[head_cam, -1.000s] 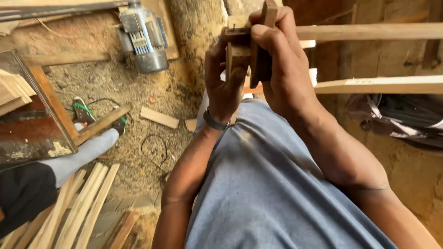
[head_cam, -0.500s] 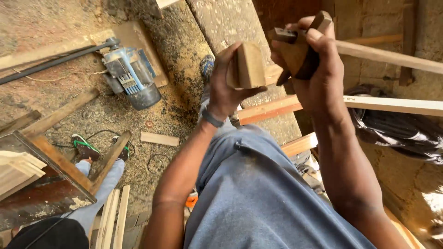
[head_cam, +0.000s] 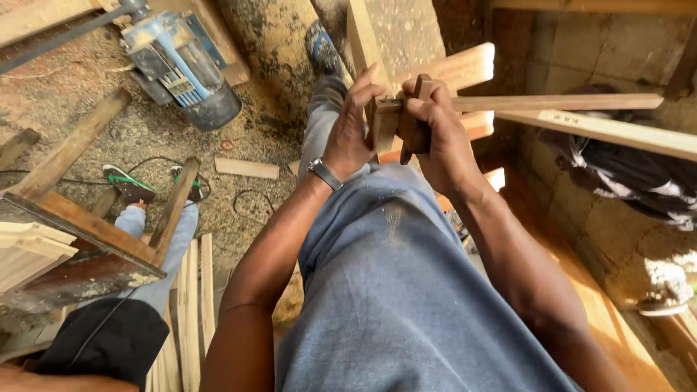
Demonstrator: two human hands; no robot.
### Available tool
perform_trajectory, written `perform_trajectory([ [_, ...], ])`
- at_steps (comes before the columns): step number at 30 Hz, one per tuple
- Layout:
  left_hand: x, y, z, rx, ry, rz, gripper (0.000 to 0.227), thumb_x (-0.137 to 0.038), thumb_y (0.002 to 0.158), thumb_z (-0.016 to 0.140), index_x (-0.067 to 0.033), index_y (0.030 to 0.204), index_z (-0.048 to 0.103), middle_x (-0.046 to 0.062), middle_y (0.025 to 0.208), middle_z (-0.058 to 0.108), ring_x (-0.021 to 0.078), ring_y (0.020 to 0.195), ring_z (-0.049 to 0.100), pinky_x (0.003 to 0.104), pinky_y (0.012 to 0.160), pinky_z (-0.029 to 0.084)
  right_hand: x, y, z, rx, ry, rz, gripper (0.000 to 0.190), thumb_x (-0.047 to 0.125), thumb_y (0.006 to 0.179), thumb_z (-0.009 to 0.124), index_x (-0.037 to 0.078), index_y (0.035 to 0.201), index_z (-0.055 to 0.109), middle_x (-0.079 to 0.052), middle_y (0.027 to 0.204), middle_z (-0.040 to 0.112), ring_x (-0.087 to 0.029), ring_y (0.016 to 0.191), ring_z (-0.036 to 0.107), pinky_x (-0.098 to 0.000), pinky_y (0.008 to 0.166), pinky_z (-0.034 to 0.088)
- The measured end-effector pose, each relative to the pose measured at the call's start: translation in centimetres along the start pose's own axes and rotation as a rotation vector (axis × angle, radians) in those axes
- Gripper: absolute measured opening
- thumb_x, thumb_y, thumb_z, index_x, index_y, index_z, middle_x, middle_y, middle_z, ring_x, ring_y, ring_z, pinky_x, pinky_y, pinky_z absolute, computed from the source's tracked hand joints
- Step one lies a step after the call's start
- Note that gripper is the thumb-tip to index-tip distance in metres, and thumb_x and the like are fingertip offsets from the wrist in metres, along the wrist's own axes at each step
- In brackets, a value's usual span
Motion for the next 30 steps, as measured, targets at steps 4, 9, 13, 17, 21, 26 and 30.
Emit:
perform_trajectory([
  [4, 0.8, -0.9, 0.3, -0.030, 0.004, -0.011, 0.069, -0.009, 0.091, 0.088, -0.0119, 0.140, 0.039, 0.027, 0.159, 0.035, 0.0434, 0.154, 0.036, 0.049, 0.131, 0.034, -1.2, -0.3, -0.5, 0.005, -0.028, 0.064, 0.021, 0.018, 0.091, 0.059, 0.018, 0.112, 0.053, 0.000, 0.102, 0.053, -0.012, 0.080, 0.054, -0.0249, 0.053, 0.037],
  [9, 1.7, -1.3, 0.7, -0.010, -0.030, -0.038, 0.094, -0.019, 0.075, 0.106, -0.0125, 0.141, 0.039, 0.026, 0.161, 0.034, 0.0441, 0.157, 0.031, 0.049, 0.133, 0.031, -1.3, -0.6, -0.7, -0.056, -0.062, 0.089, 0.023, 0.017, 0.089, 0.058, 0.017, 0.112, 0.055, -0.001, 0.103, 0.054, -0.011, 0.083, 0.054, -0.0251, 0.064, 0.041],
  [13, 2.4, -1.7, 1.4, 0.038, 0.049, -0.099, 0.091, -0.014, 0.090, 0.091, -0.0116, 0.153, 0.025, 0.019, 0.168, 0.025, 0.0384, 0.162, 0.026, 0.044, 0.138, 0.029, -1.5, -0.8, -1.0, -0.042, -0.071, 0.136, 0.022, 0.020, 0.089, 0.056, 0.017, 0.110, 0.053, 0.003, 0.069, 0.038, -0.009, 0.054, 0.033, -0.0278, 0.046, 0.028],
  [17, 2.9, -2.4, 2.2, 0.089, 0.173, -0.245, 0.094, -0.011, 0.104, 0.066, -0.0191, 0.170, -0.001, 0.007, 0.178, 0.004, 0.0261, 0.168, 0.018, 0.034, 0.130, 0.048, -1.5, -0.8, -1.2, -0.054, -0.053, 0.102, 0.013, 0.016, 0.092, 0.059, 0.018, 0.105, 0.056, 0.002, 0.092, 0.054, -0.008, 0.078, 0.048, -0.0227, 0.068, 0.036],
  [21, 2.9, -2.7, 2.7, 0.090, 0.231, -0.243, 0.106, -0.032, 0.101, 0.079, -0.0210, 0.170, -0.001, 0.005, 0.179, 0.005, 0.0261, 0.168, 0.022, 0.035, 0.120, 0.059, -1.0, -0.9, -1.3, -0.019, 0.009, 0.050, 0.010, 0.010, 0.093, 0.055, 0.015, 0.101, 0.054, 0.003, 0.080, 0.045, -0.006, 0.058, 0.030, -0.0224, 0.053, 0.023],
  [26, 3.2, -2.9, 2.9, 0.098, 0.252, -0.222, 0.089, -0.017, 0.107, 0.064, -0.0212, 0.171, 0.002, 0.002, 0.179, 0.005, 0.0241, 0.168, 0.021, 0.031, 0.107, 0.067, -1.5, -0.5, -1.8, -0.090, -0.014, 0.104, 0.014, 0.008, 0.091, 0.054, 0.012, 0.104, 0.056, -0.002, 0.089, 0.054, -0.008, 0.058, 0.034, -0.0229, 0.055, 0.027],
  [30, 2.8, -2.9, 2.9, 0.109, 0.265, -0.220, 0.091, -0.018, 0.106, 0.066, -0.0208, 0.171, 0.002, 0.003, 0.179, 0.002, 0.0248, 0.168, 0.023, 0.031, 0.093, 0.070, -1.6, 0.7, -1.9, -0.105, -0.123, 0.099, 0.013, 0.014, 0.091, 0.055, 0.012, 0.104, 0.057, 0.000, 0.072, 0.047, -0.008, 0.051, 0.032, -0.0251, 0.045, 0.025],
])
Point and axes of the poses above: each hand's wrist, its own y-axis towards the middle knuckle, its own z-axis out of the palm, x = y × z, the point moved 5 cm from there along y, towards the middle knuckle
